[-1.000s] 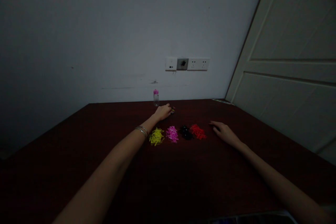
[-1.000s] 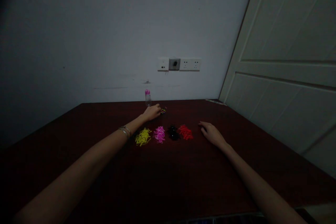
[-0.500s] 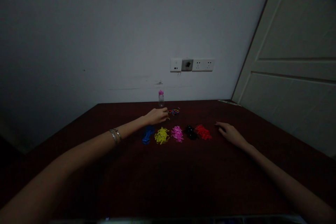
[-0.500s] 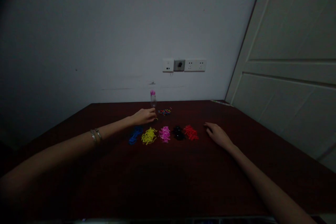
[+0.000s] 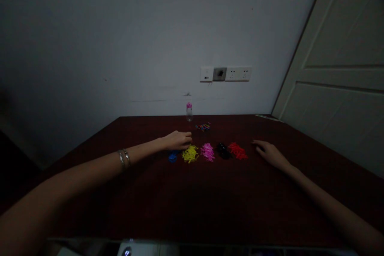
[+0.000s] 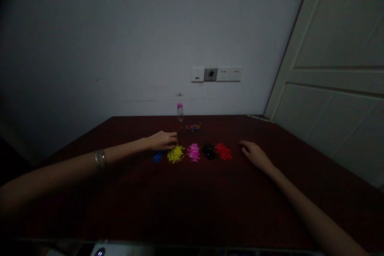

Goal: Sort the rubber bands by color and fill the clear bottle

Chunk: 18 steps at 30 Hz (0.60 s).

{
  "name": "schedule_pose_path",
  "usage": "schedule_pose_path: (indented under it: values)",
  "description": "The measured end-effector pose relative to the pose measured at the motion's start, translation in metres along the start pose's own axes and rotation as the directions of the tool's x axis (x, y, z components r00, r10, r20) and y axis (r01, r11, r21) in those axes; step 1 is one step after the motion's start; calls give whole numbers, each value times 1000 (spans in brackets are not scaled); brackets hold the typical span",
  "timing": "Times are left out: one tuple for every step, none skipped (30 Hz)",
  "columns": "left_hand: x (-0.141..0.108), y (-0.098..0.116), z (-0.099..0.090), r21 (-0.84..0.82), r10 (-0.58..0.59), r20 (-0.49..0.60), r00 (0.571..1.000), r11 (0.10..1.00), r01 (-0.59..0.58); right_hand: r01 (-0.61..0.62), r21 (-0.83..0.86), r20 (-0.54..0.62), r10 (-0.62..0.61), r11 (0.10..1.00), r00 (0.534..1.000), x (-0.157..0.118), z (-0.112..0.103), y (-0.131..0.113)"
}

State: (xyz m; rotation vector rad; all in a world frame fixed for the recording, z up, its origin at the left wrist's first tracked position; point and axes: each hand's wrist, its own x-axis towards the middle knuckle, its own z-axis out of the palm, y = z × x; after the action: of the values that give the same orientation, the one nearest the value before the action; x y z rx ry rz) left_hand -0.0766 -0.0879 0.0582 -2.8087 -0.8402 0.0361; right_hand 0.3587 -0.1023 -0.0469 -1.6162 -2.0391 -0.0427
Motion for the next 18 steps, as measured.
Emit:
schedule_pose_path:
  values:
    - [1, -3, 1, -7, -14, 8, 1000, 1000, 14, 1, -2, 2, -1, 1000, 1000, 0, 0, 0]
    - [2, -8, 2, -13, -30, 19, 999, 999, 30, 1, -2, 2, -1, 1000, 1000, 0, 0, 0]
    - [3, -14, 3, -15, -51, 31, 998, 999, 51, 1, -1, 3, -1, 1000, 1000, 0, 0, 0]
    - [4, -22, 5, -17, -81, 43, 996, 996, 82, -2, 0, 3, 2, 1000, 1000, 0, 0, 0]
    - [5, -31, 8, -19, -118, 54, 992, 993, 119, -5, 2, 2, 5, 1000, 1000, 0, 0, 0]
    - [6, -41, 12, -21, -168, 57, 984, 985, 169, -7, 5, 1, 7, 1000, 1000, 0, 0, 0]
    - [6, -52, 16, -31, -221, 61, 973, 974, 223, -7, 8, -1, 7, 1000, 1000, 0, 0, 0]
    - [6, -63, 21, -44, -275, 52, 960, 960, 278, -5, 10, -1, 5, 1000, 1000, 0, 0, 0]
    - [5, -74, 27, -62, -338, 39, 940, 938, 340, -4, 10, 0, 4, 1000, 1000, 0, 0, 0]
    - [4, -85, 32, -86, -403, 26, 915, 911, 404, -3, 9, 0, 3, 1000, 1000, 0, 0, 0]
    - [3, -95, 39, -124, -469, 5, 883, 876, 466, -1, 6, -1, 1, 1000, 1000, 0, 0, 0]
    - [1, -103, 45, -178, -539, -26, 842, 831, 527, -2, 5, -4, 2, 1000, 1000, 0, 0, -1]
    - [0, -111, 51, -244, -616, -57, 786, 772, 587, -1, 5, -7, 2, 1000, 1000, 0, 0, -1]
    - [0, -117, 58, -318, -683, -95, 725, 710, 628, -2, 8, -10, 2, 1000, 1000, 0, 0, -2]
    - [-1, -122, 64, -399, -736, -134, 664, 653, 643, -2, 11, -11, 2, 1000, 1000, 0, -1, -3]
    - [-1, -125, 70, -485, -794, -174, 582, 583, 651, -1, 15, -9, 1, 1000, 1000, 0, -1, -3]
    - [-1, -127, 76, -567, -848, -204, 490, 510, 647, -3, 17, -7, 3, 1000, 1000, 0, -2, -4]
    - [-1, -129, 81, -641, -890, -222, 398, 441, 628, -6, 16, -5, 6, 1000, 1000, 0, -2, -5]
